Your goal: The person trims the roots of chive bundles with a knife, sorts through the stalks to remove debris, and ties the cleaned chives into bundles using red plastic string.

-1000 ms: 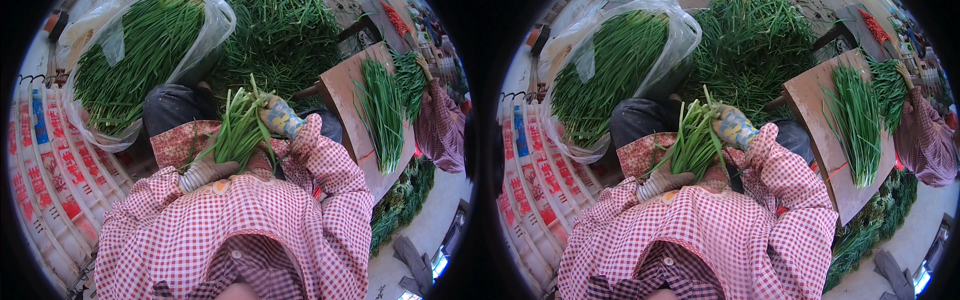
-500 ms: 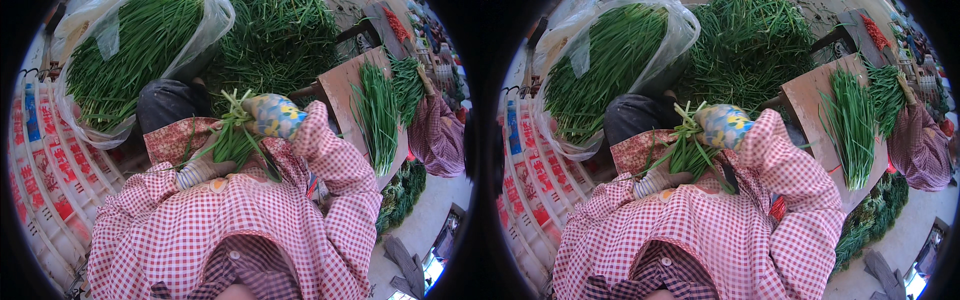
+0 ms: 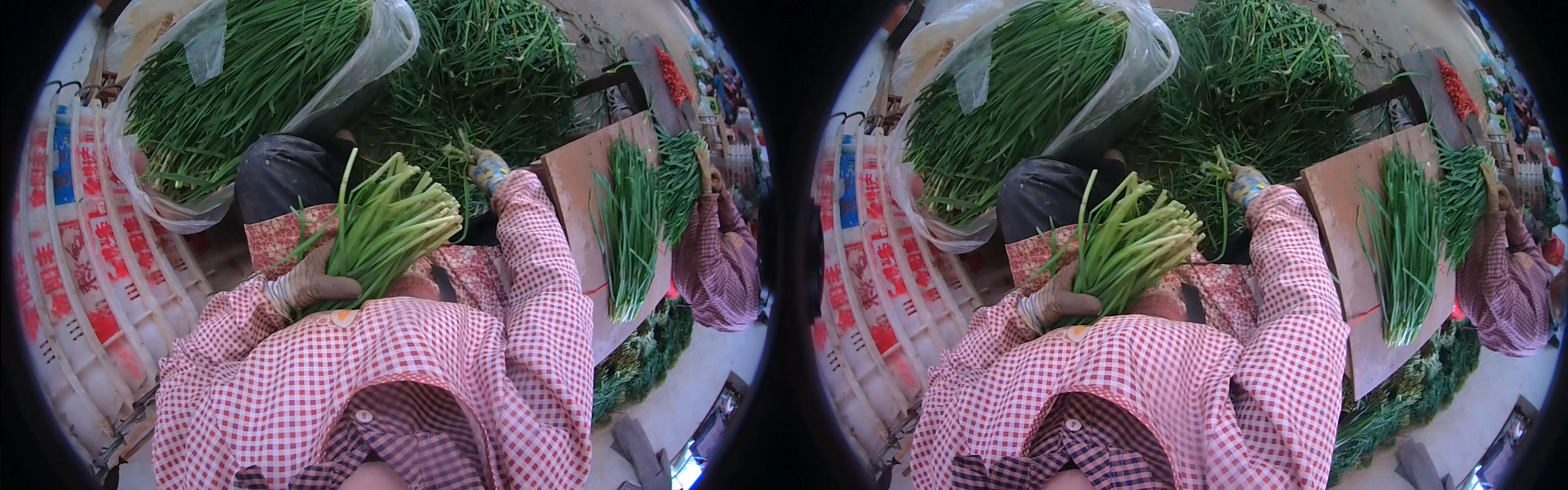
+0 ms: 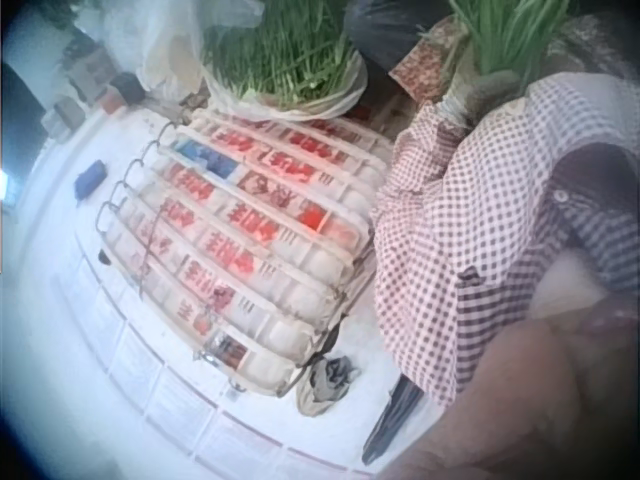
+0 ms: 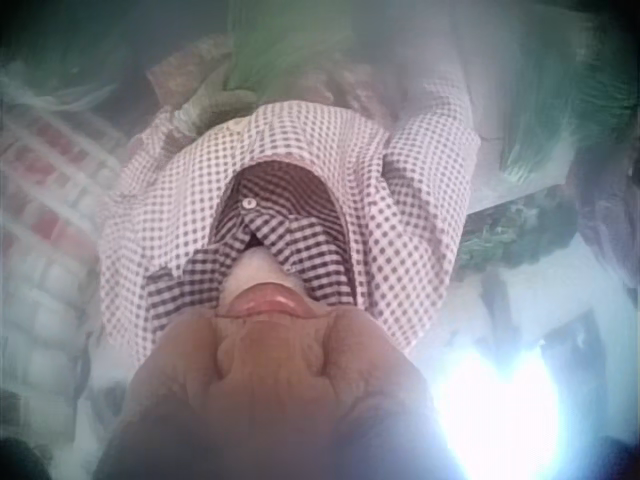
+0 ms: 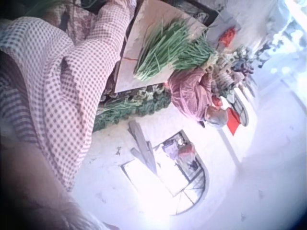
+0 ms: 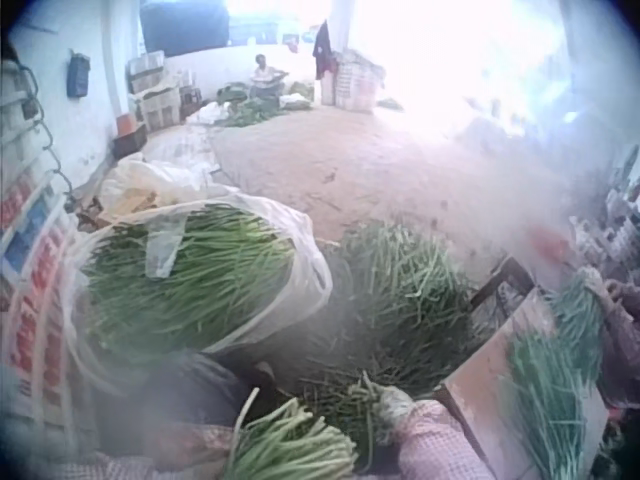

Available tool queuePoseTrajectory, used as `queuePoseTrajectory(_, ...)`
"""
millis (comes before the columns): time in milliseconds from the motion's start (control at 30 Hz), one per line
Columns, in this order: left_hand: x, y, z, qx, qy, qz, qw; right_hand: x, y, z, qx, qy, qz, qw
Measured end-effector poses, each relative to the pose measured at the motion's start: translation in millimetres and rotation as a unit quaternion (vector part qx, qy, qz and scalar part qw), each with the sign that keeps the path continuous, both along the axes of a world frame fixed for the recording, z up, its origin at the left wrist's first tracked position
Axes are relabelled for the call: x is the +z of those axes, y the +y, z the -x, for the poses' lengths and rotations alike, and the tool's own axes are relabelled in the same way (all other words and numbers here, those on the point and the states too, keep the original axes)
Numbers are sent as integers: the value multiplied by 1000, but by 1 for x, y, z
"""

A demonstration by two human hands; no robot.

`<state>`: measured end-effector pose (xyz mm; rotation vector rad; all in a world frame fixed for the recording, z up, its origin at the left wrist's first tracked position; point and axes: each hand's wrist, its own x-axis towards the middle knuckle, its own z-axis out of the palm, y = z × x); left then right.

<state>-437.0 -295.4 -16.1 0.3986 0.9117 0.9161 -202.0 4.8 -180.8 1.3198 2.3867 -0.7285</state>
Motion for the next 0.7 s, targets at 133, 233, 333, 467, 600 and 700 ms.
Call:
queuePoseTrajectory(133, -2, -5, 5, -8, -50, 64, 997, 22, -33, 19, -274, 395, 556, 678)
queuePoseTrajectory(233, 12, 3, -9, 31, -45, 112, 992, 123, -68, 53, -112, 399, 560, 717)
queuePoseTrajectory(333, 8, 5, -18, 43, -45, 111, 992, 139, -77, 61, -90, 419, 472, 770)
queuePoseTrajectory(467, 7, -2, -16, 54, 13, 135, 989, 83, -75, 75, 79, 529, 199, 821)
queuePoseTrajectory(600, -28, -26, -8, 131, -102, 133, 977, 134, -33, 38, -202, 582, 387, 686)
queuePoseTrajectory(700, -38, -36, 0, 164, -162, 102, 968, 145, 2, -11, -219, 682, 452, 532)
